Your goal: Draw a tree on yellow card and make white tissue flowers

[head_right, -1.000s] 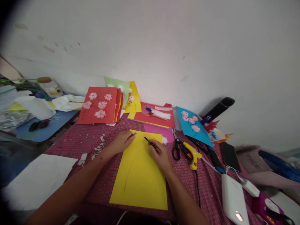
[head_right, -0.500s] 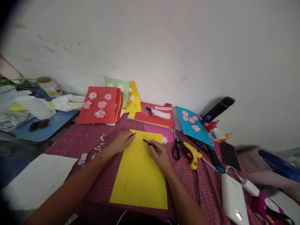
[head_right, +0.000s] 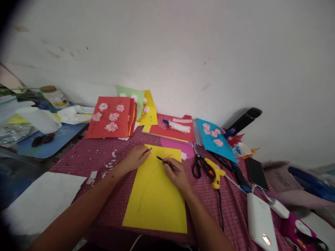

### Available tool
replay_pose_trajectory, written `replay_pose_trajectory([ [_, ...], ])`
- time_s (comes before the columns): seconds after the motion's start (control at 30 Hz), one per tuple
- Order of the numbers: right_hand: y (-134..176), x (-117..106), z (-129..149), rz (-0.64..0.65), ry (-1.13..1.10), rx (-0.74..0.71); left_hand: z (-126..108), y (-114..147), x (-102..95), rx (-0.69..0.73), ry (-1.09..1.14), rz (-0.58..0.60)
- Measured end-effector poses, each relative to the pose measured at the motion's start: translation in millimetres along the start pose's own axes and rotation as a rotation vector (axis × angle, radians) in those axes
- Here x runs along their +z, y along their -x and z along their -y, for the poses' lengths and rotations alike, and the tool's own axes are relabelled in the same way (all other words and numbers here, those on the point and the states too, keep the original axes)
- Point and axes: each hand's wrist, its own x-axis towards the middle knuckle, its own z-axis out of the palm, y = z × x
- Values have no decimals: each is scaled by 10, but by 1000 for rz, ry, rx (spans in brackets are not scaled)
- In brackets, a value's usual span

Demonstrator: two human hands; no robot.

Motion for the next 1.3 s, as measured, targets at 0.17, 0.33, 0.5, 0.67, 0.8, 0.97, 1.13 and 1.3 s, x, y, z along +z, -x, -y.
replay_pose_trajectory([
  [0.17, -26, -22, -40, -154, -25, 35, 24, 1, 27, 5, 18, -3],
  [0.33, -61, -55, -135, -277, -125, 130, 42, 2, 48, 11, 34, -17],
  [0.5, -40, 7, -100, -156, -107, 137, 43, 6, 33, -4, 84, -32],
  [0.67, -37, 55, -66, -62, -65, 84, 23, 8, 14, -12, 102, -39],
  [0.8, -54, 50, -25, -10, -83, 73, 20, 9, 21, -9, 104, -44],
  [0.97, -48, 21, -32, -10, -77, 79, 48, 7, 48, -7, 101, -39],
  [1.13, -29, 19, -124, -63, -146, 142, 53, 2, 48, -3, 105, -33],
  [1.3, -31, 27, -147, -101, -177, 139, 40, 0, 36, 1, 104, -27],
])
